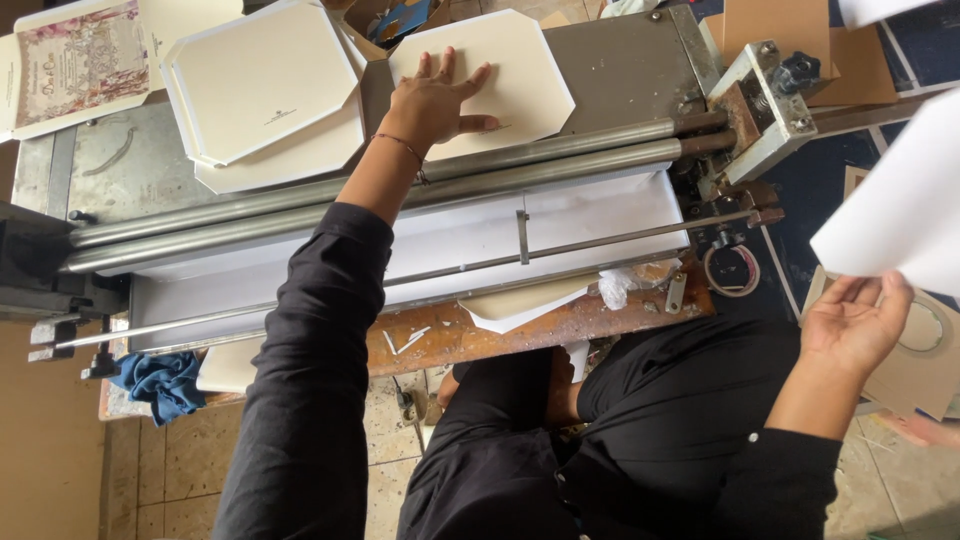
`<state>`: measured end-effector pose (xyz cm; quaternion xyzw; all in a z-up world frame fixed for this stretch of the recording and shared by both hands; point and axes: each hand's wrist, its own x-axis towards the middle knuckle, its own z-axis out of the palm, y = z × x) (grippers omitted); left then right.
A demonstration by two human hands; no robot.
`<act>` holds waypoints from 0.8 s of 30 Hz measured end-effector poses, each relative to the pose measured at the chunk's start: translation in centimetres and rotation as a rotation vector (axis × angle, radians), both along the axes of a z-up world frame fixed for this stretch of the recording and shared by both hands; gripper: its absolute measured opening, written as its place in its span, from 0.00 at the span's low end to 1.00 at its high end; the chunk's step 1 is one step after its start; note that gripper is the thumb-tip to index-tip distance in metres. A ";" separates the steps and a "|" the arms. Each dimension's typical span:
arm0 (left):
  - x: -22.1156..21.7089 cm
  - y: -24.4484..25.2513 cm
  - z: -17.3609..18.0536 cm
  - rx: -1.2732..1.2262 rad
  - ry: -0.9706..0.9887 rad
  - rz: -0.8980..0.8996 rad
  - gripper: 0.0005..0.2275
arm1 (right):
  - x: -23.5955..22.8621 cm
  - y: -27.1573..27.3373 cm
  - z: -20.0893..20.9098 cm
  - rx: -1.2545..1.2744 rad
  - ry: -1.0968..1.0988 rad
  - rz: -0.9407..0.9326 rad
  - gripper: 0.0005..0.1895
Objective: The person sits on the floor and operates a manual laminating machine. They place a white paper sheet into the machine, pull a lever to feed it through the rollers, and then remove the laminated sheet. This process is repeated for multiple sheets.
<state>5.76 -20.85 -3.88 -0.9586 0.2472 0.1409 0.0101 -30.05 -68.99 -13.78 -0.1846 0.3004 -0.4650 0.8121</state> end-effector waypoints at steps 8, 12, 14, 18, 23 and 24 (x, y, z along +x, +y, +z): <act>0.2 0.1 -0.3 0.018 -0.025 -0.012 0.44 | 8.5 -5.3 0.9 -0.121 0.099 -0.015 0.29; 0.0 0.1 0.0 0.003 -0.021 -0.024 0.44 | 16.0 -11.3 -1.3 -0.238 0.001 0.118 0.26; 0.1 0.1 -0.1 0.007 -0.020 -0.024 0.44 | 19.3 -11.5 -0.2 -0.298 -0.006 0.137 0.19; 0.0 0.2 0.0 0.002 -0.040 -0.036 0.44 | 23.2 -8.2 3.2 -0.209 0.056 0.142 0.12; -0.3 0.1 0.5 -0.005 -0.006 -0.017 0.43 | 22.7 -6.3 1.5 -0.497 0.605 0.546 0.23; -0.2 0.1 0.4 -0.011 -0.020 -0.027 0.43 | 23.0 -6.9 -0.3 -0.452 0.771 0.523 0.29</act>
